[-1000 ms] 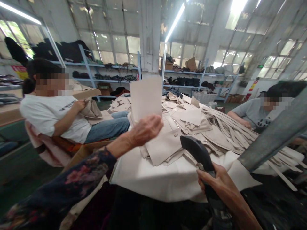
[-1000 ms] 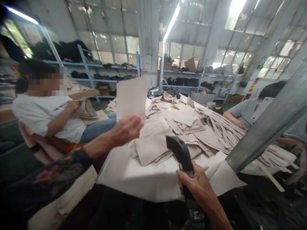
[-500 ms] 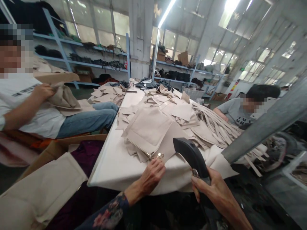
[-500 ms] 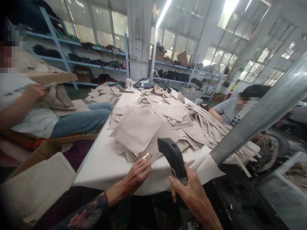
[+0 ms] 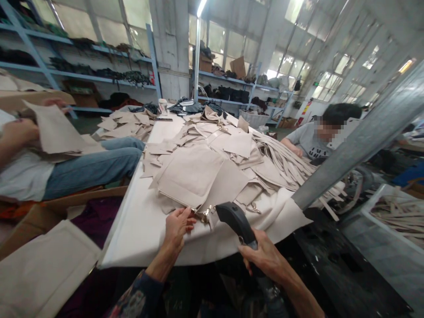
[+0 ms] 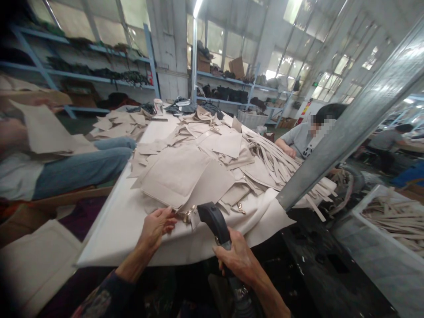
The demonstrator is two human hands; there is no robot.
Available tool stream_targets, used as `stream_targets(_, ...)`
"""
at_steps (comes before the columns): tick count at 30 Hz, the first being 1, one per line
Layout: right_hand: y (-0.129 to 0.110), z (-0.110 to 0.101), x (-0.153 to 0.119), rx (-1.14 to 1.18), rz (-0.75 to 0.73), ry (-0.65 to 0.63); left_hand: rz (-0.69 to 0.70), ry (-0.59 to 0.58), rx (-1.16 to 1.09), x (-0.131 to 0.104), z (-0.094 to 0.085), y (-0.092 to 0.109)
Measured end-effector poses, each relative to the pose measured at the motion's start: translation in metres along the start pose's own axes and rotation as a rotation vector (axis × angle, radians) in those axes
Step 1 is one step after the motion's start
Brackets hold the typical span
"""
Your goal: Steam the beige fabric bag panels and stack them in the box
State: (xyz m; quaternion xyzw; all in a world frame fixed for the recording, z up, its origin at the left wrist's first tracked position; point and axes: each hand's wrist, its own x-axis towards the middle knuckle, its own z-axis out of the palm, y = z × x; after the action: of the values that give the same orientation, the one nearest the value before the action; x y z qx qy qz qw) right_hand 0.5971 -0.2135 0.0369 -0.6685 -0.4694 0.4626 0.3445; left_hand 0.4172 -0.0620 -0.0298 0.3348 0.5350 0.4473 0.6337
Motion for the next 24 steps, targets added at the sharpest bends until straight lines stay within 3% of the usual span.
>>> stream_targets(7,0.002,0.010,0.019,0.014,-0.006,-0.044,-0.075,0.035,-0.003,0.001,0.004,0.009)
stream_targets(15,0.003,-0.012,0.009,0.011,-0.013,0.089,-0.127,0.027,-0.020,0.009,0.003,0.014)
stream_targets(24,0.008,0.006,0.009,0.054,-0.004,-0.045,-0.167,0.023,-0.025,0.013,0.000,0.018)
